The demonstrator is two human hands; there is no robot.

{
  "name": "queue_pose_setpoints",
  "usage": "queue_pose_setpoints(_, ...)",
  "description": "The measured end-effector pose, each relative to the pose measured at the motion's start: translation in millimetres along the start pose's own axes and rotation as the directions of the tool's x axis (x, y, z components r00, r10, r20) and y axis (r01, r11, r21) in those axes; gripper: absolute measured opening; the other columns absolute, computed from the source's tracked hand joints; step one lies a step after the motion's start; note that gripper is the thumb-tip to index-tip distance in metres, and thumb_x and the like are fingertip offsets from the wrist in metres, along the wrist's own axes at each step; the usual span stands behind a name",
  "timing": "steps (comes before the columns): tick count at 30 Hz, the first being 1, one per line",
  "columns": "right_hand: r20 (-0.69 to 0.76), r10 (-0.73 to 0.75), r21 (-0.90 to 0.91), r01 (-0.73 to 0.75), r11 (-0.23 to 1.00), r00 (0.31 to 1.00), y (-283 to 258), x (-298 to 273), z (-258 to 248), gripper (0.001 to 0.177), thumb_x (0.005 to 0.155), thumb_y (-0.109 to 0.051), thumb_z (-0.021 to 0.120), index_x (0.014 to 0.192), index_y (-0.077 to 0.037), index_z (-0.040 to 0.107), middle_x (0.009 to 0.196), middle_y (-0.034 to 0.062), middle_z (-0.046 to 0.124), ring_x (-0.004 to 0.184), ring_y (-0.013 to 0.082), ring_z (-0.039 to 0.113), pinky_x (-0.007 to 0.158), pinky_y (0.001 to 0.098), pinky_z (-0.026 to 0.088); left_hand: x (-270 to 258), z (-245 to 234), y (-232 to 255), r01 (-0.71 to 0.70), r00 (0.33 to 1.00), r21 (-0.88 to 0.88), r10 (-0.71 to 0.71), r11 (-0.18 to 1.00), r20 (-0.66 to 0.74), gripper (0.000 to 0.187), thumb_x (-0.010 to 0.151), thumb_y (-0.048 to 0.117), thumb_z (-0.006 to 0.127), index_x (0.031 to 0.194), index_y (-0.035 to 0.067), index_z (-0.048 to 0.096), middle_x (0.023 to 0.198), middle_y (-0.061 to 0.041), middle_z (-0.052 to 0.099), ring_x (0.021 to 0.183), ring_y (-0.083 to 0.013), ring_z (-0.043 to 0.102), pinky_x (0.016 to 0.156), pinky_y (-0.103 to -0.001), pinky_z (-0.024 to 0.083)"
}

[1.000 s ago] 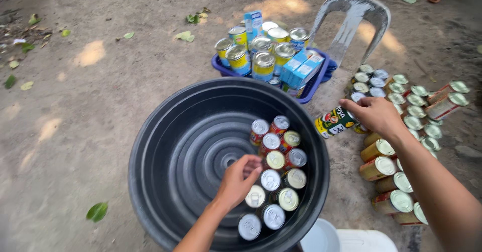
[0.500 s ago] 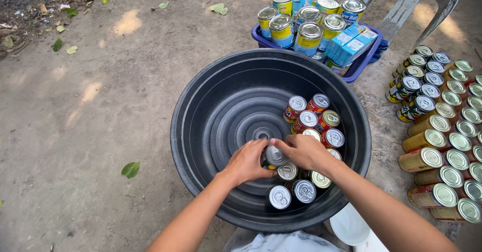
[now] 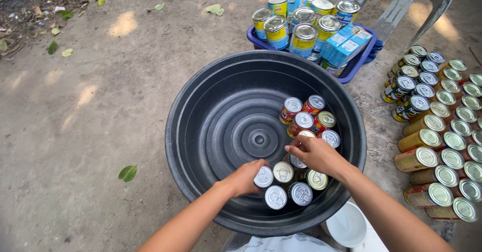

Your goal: The person organizes canned food by moving various cans from a blue crate and a ground pile into a large black basin, arranging them in concentric circles.

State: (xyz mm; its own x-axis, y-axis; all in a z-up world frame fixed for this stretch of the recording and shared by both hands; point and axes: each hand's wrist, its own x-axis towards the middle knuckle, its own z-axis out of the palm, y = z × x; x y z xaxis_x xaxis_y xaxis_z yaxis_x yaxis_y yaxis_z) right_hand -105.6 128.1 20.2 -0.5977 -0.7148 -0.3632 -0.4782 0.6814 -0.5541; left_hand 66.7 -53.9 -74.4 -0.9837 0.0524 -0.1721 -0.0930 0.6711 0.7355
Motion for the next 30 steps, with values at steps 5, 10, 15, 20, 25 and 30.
queue_pose_setpoints(5, -0.468, -0.045, 0.271, 0.192, 0.943, 0.883, 83, 21, -33, 0.031, 0.091, -0.034, 0.068, 0.108, -0.008, 0.072, 0.086, 0.0062, 0.077, 0.076, 0.0202, 0.07, 0.071, 0.0359, 0.058, -6, -39, 67, 0.082, 0.996, 0.236, -0.088, 0.968, 0.013, 0.095, 0.063, -0.001, 0.085, 0.146, 0.012, 0.041, 0.154, -0.012, 0.038, 0.147, -0.0338, 0.031, 0.114, -0.045, 0.035)
queue_pose_setpoints(10, -0.71, -0.045, -0.052, 0.012, 0.999, 0.703, 229, 69, -100, 0.03, 0.09, -0.025, 0.075, 0.113, -0.006, 0.072, 0.1, 0.0131, 0.073, 0.094, 0.0268, 0.069, 0.085, 0.0419, 0.054, 12, -52, 125, -0.072, 0.988, 0.195, 0.097, 0.978, -0.12, 0.08, 0.07, 0.002, 0.08, 0.142, 0.009, 0.046, 0.153, -0.014, 0.04, 0.148, -0.0343, 0.031, 0.115, -0.046, 0.033)
queue_pose_setpoints(15, -0.729, 0.169, -0.117, -0.364, 0.924, 0.663, 360, 102, -152, 0.052, 0.084, -0.028, 0.077, 0.131, -0.009, 0.065, 0.127, 0.025, 0.062, 0.122, 0.0419, 0.053, 0.1, 0.0516, 0.045, 24, -39, 144, -0.188, 0.943, 0.072, 0.201, 0.979, -0.264, 0.054, 0.082, 0.011, 0.076, 0.133, 0.006, 0.057, 0.142, -0.013, 0.054, 0.14, -0.033, 0.046, 0.112, -0.044, 0.04)
queue_pose_setpoints(20, -0.597, 0.351, -0.114, -0.509, 0.853, 0.721, 400, 123, -150, 0.06, 0.091, -0.047, 0.077, 0.124, 0.0, 0.06, 0.129, 0.0231, 0.063, 0.136, 0.0419, 0.042, 0.106, 0.0558, 0.037, 24, -35, 137, -0.105, 0.928, 0.023, 0.107, 0.994, -0.358, 0.044, 0.086, 0.013, 0.074, 0.127, 0.007, 0.061, 0.138, -0.012, 0.059, 0.131, -0.0317, 0.056, 0.108, -0.042, 0.045)
queue_pose_setpoints(25, -0.724, 0.263, -0.133, -0.503, 0.854, 0.638, 383, 115, -135, 0.064, 0.085, -0.044, 0.083, 0.128, -0.001, 0.06, 0.123, 0.0214, 0.069, 0.124, 0.0378, 0.06, 0.109, 0.0517, 0.042, 15, -36, 126, -0.051, 0.918, 0.044, 0.064, 0.998, -0.392, 0.043, 0.086, 0.014, 0.073, 0.127, 0.007, 0.06, 0.135, -0.012, 0.061, 0.128, -0.0333, 0.057, 0.106, -0.043, 0.045)
queue_pose_setpoints(30, -0.681, 0.327, -0.003, -0.449, 0.894, 0.656, 323, 75, -153, 0.076, 0.076, -0.042, 0.089, 0.134, -0.004, 0.056, 0.111, 0.0221, 0.073, 0.109, 0.0386, 0.068, 0.102, 0.0517, 0.05, 9, -44, 120, -0.068, 0.894, 0.021, 0.07, 0.997, -0.442, 0.042, 0.088, 0.015, 0.072, 0.128, 0.007, 0.06, 0.131, -0.011, 0.064, 0.123, -0.0323, 0.062, 0.102, -0.042, 0.05)
